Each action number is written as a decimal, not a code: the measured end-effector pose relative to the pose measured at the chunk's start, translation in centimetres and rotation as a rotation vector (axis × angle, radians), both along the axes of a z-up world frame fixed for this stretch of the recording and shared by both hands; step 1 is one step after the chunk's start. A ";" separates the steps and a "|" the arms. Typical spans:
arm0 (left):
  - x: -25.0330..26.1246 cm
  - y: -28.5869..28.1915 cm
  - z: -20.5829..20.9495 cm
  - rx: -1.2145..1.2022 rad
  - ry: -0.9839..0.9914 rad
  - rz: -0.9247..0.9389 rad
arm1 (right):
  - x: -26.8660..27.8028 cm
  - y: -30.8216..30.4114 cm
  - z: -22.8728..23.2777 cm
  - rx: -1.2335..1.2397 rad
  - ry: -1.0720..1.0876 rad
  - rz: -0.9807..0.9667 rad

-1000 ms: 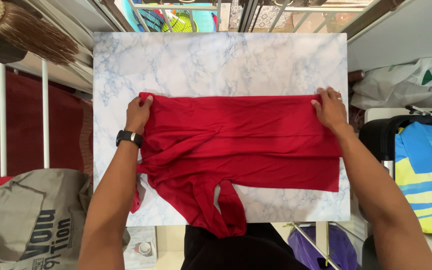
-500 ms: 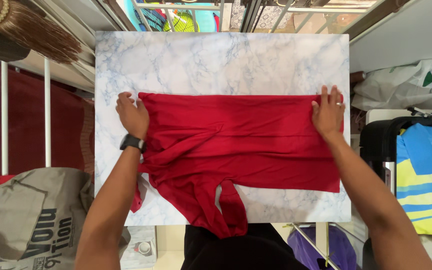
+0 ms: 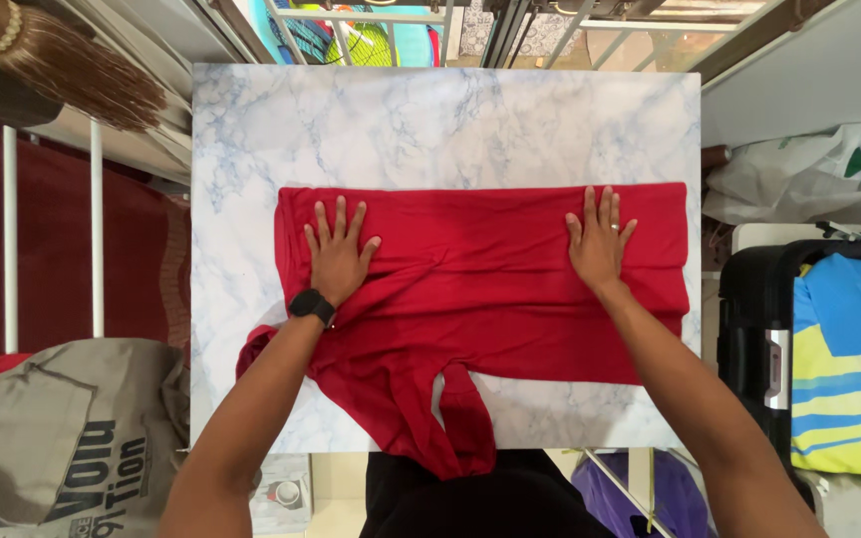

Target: The person picks up a red shirt from a pile, spreads it flat on a table, and folds the sleeves and body into a compact rectangle before placing it into a suitcase.

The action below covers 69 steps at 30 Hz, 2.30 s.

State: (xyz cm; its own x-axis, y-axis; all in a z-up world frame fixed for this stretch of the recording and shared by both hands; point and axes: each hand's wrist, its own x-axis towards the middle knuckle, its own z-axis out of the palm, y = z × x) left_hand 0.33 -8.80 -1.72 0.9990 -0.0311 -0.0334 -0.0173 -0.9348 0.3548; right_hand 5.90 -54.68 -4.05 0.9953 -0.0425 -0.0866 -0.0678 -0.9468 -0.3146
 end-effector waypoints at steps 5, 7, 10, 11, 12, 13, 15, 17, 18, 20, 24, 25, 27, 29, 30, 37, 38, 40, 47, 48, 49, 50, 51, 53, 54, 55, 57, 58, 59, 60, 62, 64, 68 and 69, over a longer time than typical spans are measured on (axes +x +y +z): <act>2.9 2.1 -0.9 -0.080 0.214 0.015 | 2.6 0.3 0.2 0.015 0.082 0.033; 4.3 2.6 -1.1 -0.119 0.270 0.022 | 3.7 0.6 0.3 0.018 0.094 0.040; 6.1 3.4 -1.4 -0.149 0.276 0.018 | 5.5 1.2 0.2 0.023 0.125 0.039; 6.6 3.7 -1.5 -0.139 0.275 0.014 | 6.0 1.2 0.2 0.028 0.139 0.037; 7.1 4.0 -1.5 -0.126 0.274 0.012 | 6.6 1.3 0.3 0.028 0.143 0.040; 7.7 4.1 -1.5 -0.126 0.277 0.014 | 7.2 1.4 0.4 0.031 0.148 0.043; 8.5 4.5 -1.4 -0.158 0.286 0.006 | 7.7 1.8 0.5 0.037 0.158 0.049; 9.5 4.7 -1.1 -0.162 0.293 0.005 | 8.6 2.0 0.9 0.045 0.184 0.032; 9.8 4.8 -0.9 -0.165 0.305 0.004 | 8.9 2.1 1.1 0.045 0.183 0.032; 10.6 4.9 -0.8 -0.168 0.308 0.005 | 9.4 2.4 1.4 0.052 0.203 0.032; 11.7 5.0 -0.7 -0.146 0.317 0.012 | 10.2 2.8 1.6 0.059 0.209 0.028; 11.7 5.0 -0.7 -0.145 0.320 0.014 | 10.3 2.8 1.7 0.054 0.205 0.027; 11.8 5.0 -0.7 -0.150 0.331 0.015 | 10.3 2.9 1.7 0.049 0.201 0.026; 11.7 5.0 -0.7 -0.132 0.322 0.014 | 10.4 3.0 1.7 0.032 0.210 0.017; 11.6 5.0 -0.8 -0.114 0.317 0.016 | 10.4 2.9 1.7 0.030 0.211 0.015; 12.0 4.7 -0.9 -0.107 0.335 0.030 | 10.6 2.6 0.6 0.047 0.194 0.013; 11.9 4.7 -0.9 -0.104 0.338 0.035 | 10.8 2.6 0.2 0.044 0.189 0.012; 11.9 4.7 -1.1 -0.103 0.342 0.039 | 11.3 3.2 -0.6 0.042 0.155 -0.025; 12.1 4.8 -1.3 -0.088 0.360 0.040 | 10.5 13.5 -1.2 0.043 -0.185 0.114; 12.1 4.8 -1.3 -0.085 0.358 0.042 | 10.3 16.0 -0.9 0.050 -0.172 0.168; 12.1 4.8 -1.3 -0.084 0.359 0.046 | 9.7 18.4 -0.6 0.079 -0.150 0.201; 12.1 4.7 -1.2 -0.088 0.362 0.049 | 9.2 20.7 -0.1 0.109 -0.130 0.236; 12.1 4.7 -1.2 -0.092 0.366 0.053 | 8.9 22.8 0.4 0.123 -0.102 0.267; 12.1 4.7 -1.1 -0.092 0.354 0.055 | 8.5 26.1 1.3 0.139 -0.074 0.302; 12.0 4.6 -1.0 -0.094 0.344 0.049 | 8.2 27.4 1.6 0.157 -0.086 0.343; 12.0 4.7 -1.0 -0.092 0.345 0.053 | 8.1 28.0 1.8 0.174 -0.098 0.384; 12.1 4.7 -0.9 -0.075 0.366 0.051 | 8.7 28.3 1.7 0.150 -0.077 0.416; 12.1 4.7 -0.9 -0.074 0.370 0.055 | 8.9 28.4 1.4 0.124 -0.053 0.443; 12.0 4.6 -0.8 -0.077 0.364 0.054 | 9.1 28.0 1.0 0.127 -0.049 0.447; 12.1 4.6 -0.8 -0.080 0.355 0.051 | 9.4 27.1 0.6 0.096 -0.074 0.483; 12.1 4.6 -0.8 -0.082 0.362 0.055 | 9.9 25.1 -0.1 0.065 -0.098 0.519; 12.0 4.6 -0.8 -0.085 0.369 0.060 | 10.2 23.2 -0.5 -0.009 -0.145 0.523; 12.2 4.7 -0.7 -0.084 0.362 0.052 | 11.1 18.2 -1.0 -0.033 -0.123 0.439; 12.2 4.7 -0.8 -0.095 0.376 0.050 | 11.4 16.6 -1.1 -0.030 -0.160 0.404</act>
